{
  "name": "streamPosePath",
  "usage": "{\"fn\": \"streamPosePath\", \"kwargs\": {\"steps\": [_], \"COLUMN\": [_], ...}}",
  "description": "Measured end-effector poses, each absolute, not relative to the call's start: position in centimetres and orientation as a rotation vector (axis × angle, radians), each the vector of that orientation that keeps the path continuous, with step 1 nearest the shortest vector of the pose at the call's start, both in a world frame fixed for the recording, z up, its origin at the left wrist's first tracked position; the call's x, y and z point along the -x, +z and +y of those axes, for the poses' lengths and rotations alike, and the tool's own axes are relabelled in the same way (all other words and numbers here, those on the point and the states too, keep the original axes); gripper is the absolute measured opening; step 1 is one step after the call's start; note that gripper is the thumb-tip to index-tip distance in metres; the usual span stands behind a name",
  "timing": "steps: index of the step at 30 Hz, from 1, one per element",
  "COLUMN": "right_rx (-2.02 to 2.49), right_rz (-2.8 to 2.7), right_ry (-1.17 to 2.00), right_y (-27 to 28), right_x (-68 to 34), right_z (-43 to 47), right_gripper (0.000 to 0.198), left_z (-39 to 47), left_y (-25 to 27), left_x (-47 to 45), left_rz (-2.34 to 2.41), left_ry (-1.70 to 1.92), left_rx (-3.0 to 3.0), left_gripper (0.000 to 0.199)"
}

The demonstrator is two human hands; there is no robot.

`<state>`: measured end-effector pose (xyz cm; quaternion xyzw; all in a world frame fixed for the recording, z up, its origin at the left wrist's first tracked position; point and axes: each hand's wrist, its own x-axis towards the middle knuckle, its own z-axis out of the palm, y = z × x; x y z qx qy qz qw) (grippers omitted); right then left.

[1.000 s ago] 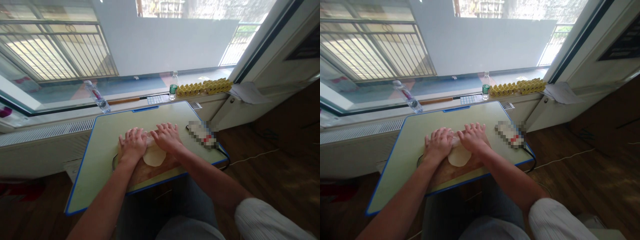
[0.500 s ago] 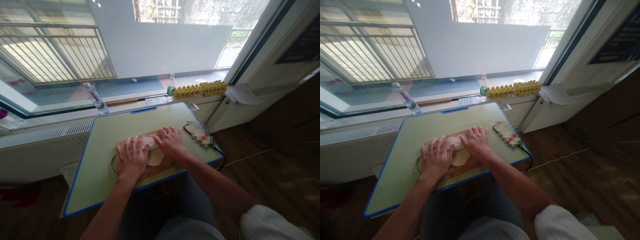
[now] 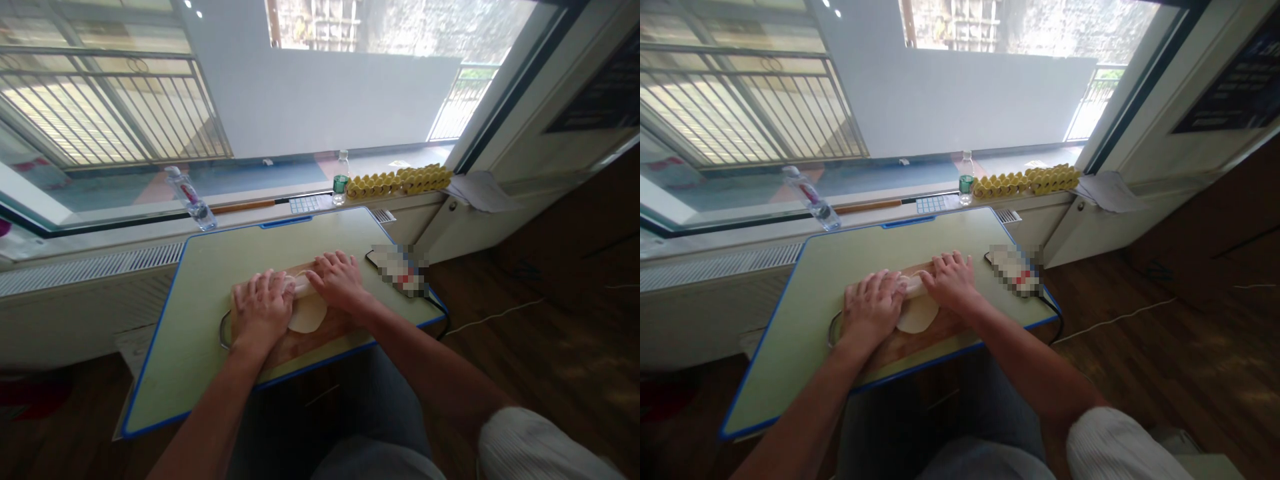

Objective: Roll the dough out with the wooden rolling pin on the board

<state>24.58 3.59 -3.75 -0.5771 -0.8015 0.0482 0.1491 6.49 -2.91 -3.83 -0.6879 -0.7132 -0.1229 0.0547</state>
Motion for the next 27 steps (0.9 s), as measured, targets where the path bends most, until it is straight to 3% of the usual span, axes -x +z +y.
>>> {"fn": "streamPosePath", "kwargs": {"steps": [11,21,27], "right_rx": [1.708,1.625,1.688], "right_rz": [-2.286,-2.341,-2.3], "right_ry": [0.213,0.108,0.149], "right_y": [-3.4,-3.6,-3.8], "right_x": [-23.5,-24.8,-23.9], "right_z": [7.3,3.3,6.4], "right_gripper": [0.056,0.049,0.055], "left_z": [1.5,-2.3,0.7], "left_y": [-2.8,-3.9,-3.4], "left_x": [-5.7,-6.1,-5.7], "left_rz": [-2.307,-2.143,-2.249], "left_ry": [-0.306,-0.35,-0.327], "left_rx": [2.08,2.128,2.108], "left_gripper": [0.052,0.057,0.056]}}
